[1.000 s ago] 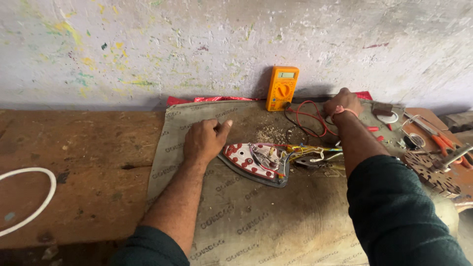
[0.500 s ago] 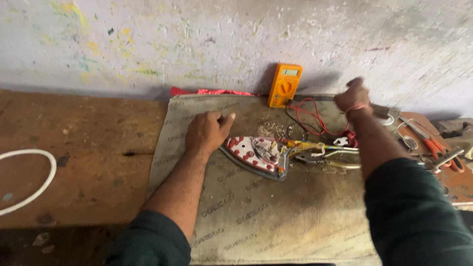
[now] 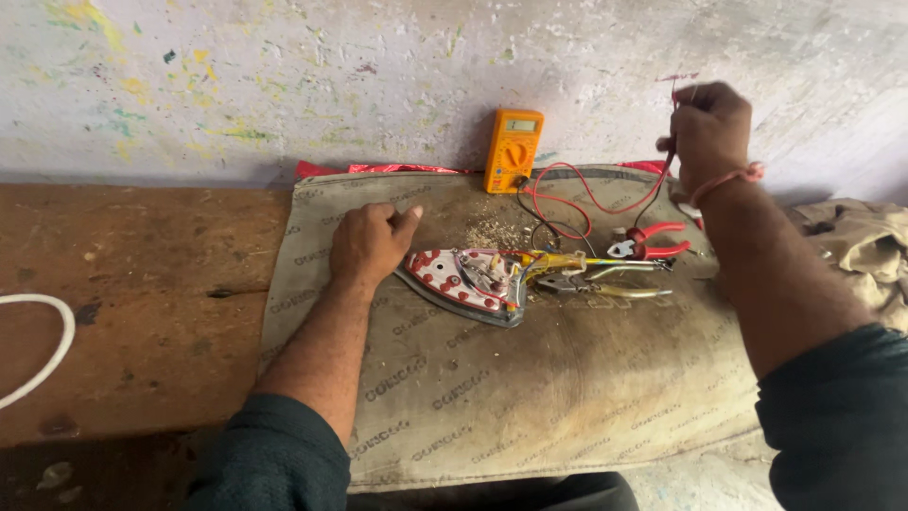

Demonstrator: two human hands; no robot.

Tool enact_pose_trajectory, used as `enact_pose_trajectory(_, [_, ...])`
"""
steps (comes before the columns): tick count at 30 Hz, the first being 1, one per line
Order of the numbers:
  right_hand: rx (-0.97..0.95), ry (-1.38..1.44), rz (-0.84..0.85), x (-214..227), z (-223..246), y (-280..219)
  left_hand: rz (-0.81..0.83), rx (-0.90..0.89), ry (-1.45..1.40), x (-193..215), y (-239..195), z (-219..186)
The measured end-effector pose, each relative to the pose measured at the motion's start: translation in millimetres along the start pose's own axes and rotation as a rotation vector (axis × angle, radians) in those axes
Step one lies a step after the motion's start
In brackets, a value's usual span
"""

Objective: The person repairs a clothes iron by stripping and connecting wires, checking the electrical circuit with a multimeter, and using pliers to manipulate internal components.

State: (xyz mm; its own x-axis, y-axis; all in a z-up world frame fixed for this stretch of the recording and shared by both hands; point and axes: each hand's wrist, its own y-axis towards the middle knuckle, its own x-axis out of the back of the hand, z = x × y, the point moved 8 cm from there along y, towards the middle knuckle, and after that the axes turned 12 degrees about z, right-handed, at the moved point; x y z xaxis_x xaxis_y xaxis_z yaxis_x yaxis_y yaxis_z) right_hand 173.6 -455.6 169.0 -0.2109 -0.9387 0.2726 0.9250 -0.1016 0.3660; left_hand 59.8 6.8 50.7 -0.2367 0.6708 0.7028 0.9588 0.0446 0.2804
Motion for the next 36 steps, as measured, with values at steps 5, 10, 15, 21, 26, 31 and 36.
enact_pose_trajectory(5, [0.337,0.027,0.115,10,69,15,-0.01,-0.033,0.029,1,1,0])
enact_pose_trajectory(10, [0.442,0.196,0.129,20,139,-1,0.023,0.01,-0.009,-3,2,4])
enact_pose_trajectory(15, [0.581,0.039,0.228,21,173,-86,0.003,0.0,-0.019,-4,3,7])
enact_pose_trajectory(21, [0.746,-0.815,0.004,-13,119,-224,-0.053,-0.06,-0.029,-6,4,8])
enact_pose_trajectory(26, [0.527,-0.657,0.091,-71,64,-301,-0.089,-0.096,-0.073,2,0,6])
enact_pose_trajectory(31, [0.536,-0.444,0.144,-124,92,-329,-0.403,-0.424,-0.261,43,-54,-49])
enact_pose_trajectory(36, [0.426,-0.256,0.173,-143,93,-316,0.191,-0.36,-0.683,-34,-123,-96])
